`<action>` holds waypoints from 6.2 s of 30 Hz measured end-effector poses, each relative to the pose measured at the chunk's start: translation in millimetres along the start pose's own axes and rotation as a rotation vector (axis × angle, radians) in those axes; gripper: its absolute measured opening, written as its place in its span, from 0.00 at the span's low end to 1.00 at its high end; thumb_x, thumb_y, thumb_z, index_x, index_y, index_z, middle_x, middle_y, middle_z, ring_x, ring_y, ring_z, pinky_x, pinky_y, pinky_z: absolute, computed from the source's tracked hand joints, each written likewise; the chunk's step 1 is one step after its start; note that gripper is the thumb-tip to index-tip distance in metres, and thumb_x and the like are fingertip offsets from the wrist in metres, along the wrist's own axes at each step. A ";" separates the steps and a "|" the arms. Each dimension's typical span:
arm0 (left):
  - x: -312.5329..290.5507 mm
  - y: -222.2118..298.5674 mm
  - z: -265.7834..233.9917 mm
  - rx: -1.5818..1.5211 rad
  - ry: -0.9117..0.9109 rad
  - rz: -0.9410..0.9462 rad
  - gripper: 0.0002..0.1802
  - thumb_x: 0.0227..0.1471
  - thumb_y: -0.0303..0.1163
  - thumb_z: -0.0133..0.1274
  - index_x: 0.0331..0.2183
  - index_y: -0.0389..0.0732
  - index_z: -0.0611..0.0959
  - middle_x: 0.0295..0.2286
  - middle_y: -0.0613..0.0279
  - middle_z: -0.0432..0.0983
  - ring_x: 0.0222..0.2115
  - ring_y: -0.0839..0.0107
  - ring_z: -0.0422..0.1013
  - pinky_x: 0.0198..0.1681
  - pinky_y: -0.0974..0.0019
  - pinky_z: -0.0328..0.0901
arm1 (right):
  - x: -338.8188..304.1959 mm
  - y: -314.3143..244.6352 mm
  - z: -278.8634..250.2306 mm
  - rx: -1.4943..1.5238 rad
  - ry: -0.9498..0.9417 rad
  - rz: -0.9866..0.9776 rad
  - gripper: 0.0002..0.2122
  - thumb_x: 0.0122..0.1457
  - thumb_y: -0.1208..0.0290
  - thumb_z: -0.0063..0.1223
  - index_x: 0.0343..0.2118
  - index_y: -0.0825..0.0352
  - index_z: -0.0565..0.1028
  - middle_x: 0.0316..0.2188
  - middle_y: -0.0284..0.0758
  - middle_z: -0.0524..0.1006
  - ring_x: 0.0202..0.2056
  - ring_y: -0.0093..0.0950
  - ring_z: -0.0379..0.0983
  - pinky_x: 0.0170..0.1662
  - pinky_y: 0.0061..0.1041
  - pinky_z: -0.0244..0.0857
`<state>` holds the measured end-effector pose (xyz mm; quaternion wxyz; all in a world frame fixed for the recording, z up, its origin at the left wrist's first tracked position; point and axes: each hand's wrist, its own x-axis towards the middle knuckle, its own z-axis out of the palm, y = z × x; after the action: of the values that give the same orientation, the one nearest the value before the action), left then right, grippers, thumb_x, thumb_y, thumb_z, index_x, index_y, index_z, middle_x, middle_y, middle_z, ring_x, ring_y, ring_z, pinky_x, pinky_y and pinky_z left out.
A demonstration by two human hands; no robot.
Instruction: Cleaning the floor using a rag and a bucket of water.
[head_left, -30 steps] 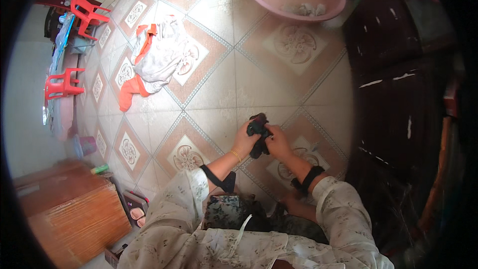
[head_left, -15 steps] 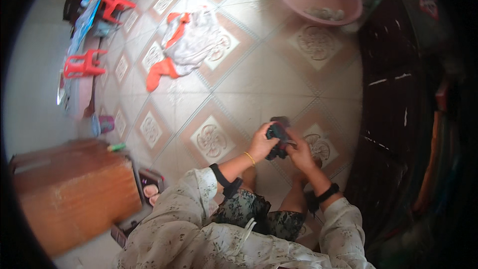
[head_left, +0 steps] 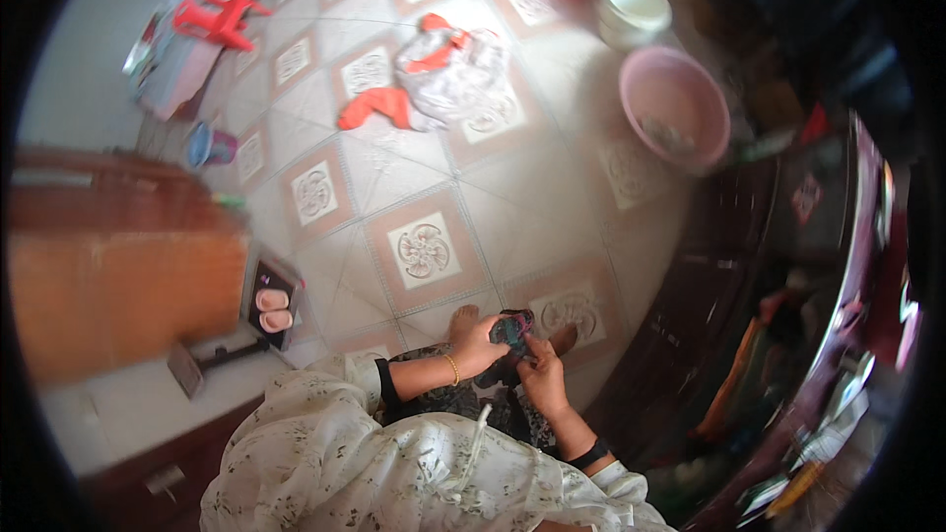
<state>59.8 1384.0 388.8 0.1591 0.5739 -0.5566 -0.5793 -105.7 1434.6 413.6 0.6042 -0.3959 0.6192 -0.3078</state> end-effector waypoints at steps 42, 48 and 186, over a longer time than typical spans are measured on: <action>29.1 -17.9 -599.1 -0.608 0.998 -0.154 0.28 0.39 0.25 0.60 0.46 0.33 0.74 0.36 0.55 0.77 0.38 0.70 0.73 0.43 0.67 0.68 | 367.2 -402.2 494.9 -0.692 -0.922 -0.373 0.22 0.49 0.79 0.48 0.51 0.67 0.69 0.42 0.42 0.72 0.43 0.33 0.72 0.45 0.27 0.66; 33.5 -30.8 -707.8 -0.722 1.119 -0.241 0.27 0.39 0.26 0.59 0.46 0.33 0.74 0.38 0.54 0.77 0.39 0.69 0.73 0.44 0.67 0.67 | 424.1 -434.8 598.3 -0.670 -1.024 -0.378 0.21 0.50 0.79 0.50 0.50 0.69 0.69 0.41 0.41 0.72 0.42 0.33 0.72 0.43 0.27 0.69; 18.4 -364.4 -1536.7 -0.002 1.458 -0.702 0.09 0.48 0.32 0.47 0.29 0.41 0.81 0.30 0.51 0.72 0.34 0.51 0.70 0.35 0.51 0.65 | 756.0 -735.5 1508.3 -0.514 -1.590 -0.511 0.09 0.55 0.77 0.52 0.39 0.69 0.72 0.35 0.38 0.73 0.39 0.29 0.71 0.43 0.26 0.64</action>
<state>1514.0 778.8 506.0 0.2912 0.9484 -0.0996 -0.0761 1510.6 563.9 543.3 0.6616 -0.7441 -0.0432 0.0827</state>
